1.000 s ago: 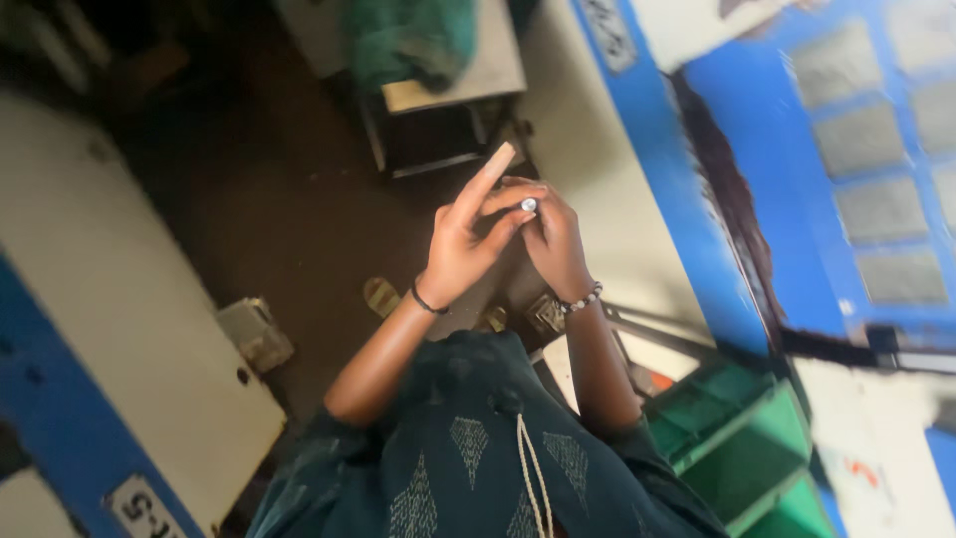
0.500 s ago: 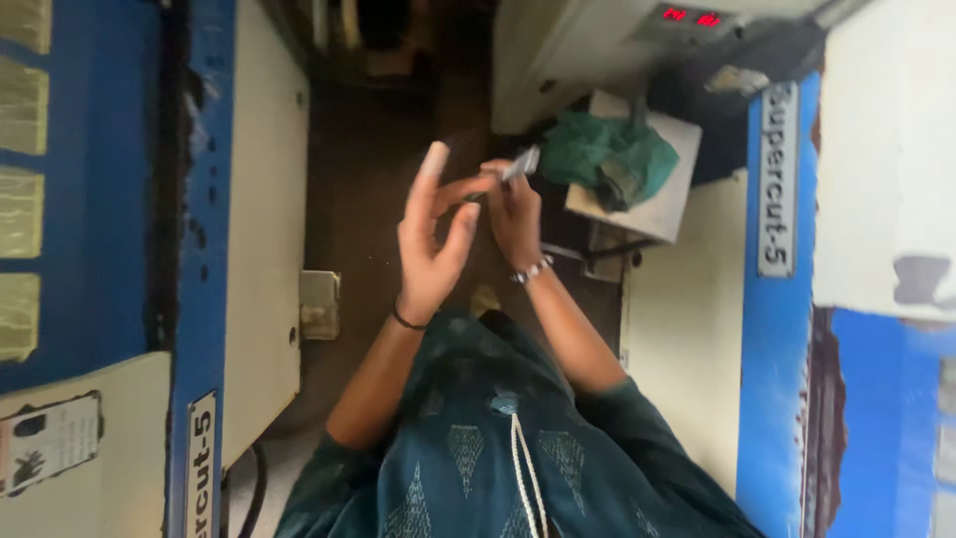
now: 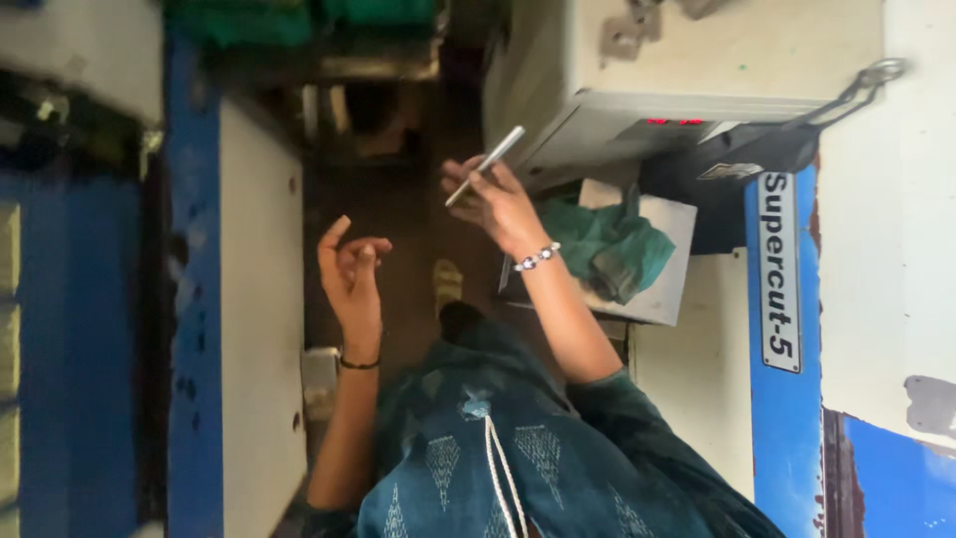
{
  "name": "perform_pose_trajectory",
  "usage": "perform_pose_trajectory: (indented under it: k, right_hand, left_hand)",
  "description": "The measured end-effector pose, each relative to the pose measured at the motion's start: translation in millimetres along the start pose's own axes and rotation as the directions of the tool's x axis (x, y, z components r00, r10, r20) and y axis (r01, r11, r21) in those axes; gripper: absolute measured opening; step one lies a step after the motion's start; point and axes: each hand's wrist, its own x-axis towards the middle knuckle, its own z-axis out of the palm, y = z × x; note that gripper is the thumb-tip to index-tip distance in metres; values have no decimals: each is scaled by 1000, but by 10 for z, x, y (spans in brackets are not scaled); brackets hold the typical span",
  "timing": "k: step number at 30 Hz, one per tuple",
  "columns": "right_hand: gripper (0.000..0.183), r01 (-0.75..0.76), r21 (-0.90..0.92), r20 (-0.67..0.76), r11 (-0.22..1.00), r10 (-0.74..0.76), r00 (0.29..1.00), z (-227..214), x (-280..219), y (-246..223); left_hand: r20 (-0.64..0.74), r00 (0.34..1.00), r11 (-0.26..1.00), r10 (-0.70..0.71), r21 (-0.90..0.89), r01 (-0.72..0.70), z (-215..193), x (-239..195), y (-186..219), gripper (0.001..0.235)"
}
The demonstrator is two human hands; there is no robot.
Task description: The person operates a metal processing machine, repeatedly inserting cylindrical metal rods into the machine's slot, closing the safety door, and then retrieving the processed rods. The person places the finished rods into a green bin and occasionally wipes them with a cloth.
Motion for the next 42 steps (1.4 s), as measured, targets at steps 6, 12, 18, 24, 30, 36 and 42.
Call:
perform_pose_trajectory:
  k: [6, 12, 18, 24, 30, 36, 42]
  right_hand:
    - [14, 337, -188, -107, 922, -361, 927, -705, 464, -1712]
    - [14, 466, -791, -73, 396, -818, 571, -1791, 863, -2925]
    - [27, 330, -937, 29, 114, -917, 397, -2612, 1228, -3388]
    - [13, 37, -963, -233, 266, -896, 377, -2268, 1216, -3294]
    - [16, 72, -961, -225, 267, -906, 359, -2020, 1317, -3377]
    - [21, 71, -946, -268, 315, -889, 371, -1968, 1344, -3435]
    - [20, 147, -927, -271, 345, -886, 376, -1928, 1362, -3472]
  left_hand:
    - [291, 956, 999, 32, -35, -22, 783, 999, -62, 50]
    - [400, 916, 1000, 7, -12, -2, 1298, 1824, -195, 54]
    - [529, 834, 984, -158, 8, 181, 1373, 2654, -631, 56]
    - [656, 747, 994, -109, 80, 75, 1674, 3532, -711, 60]
    - [861, 501, 983, -89, 156, -93, 2454, 3768, -507, 68]
    - [903, 422, 975, -76, 157, -159, 3179, 3411, -384, 66]
    - [890, 454, 897, 44, 165, -411, 3735, 3205, -481, 71]
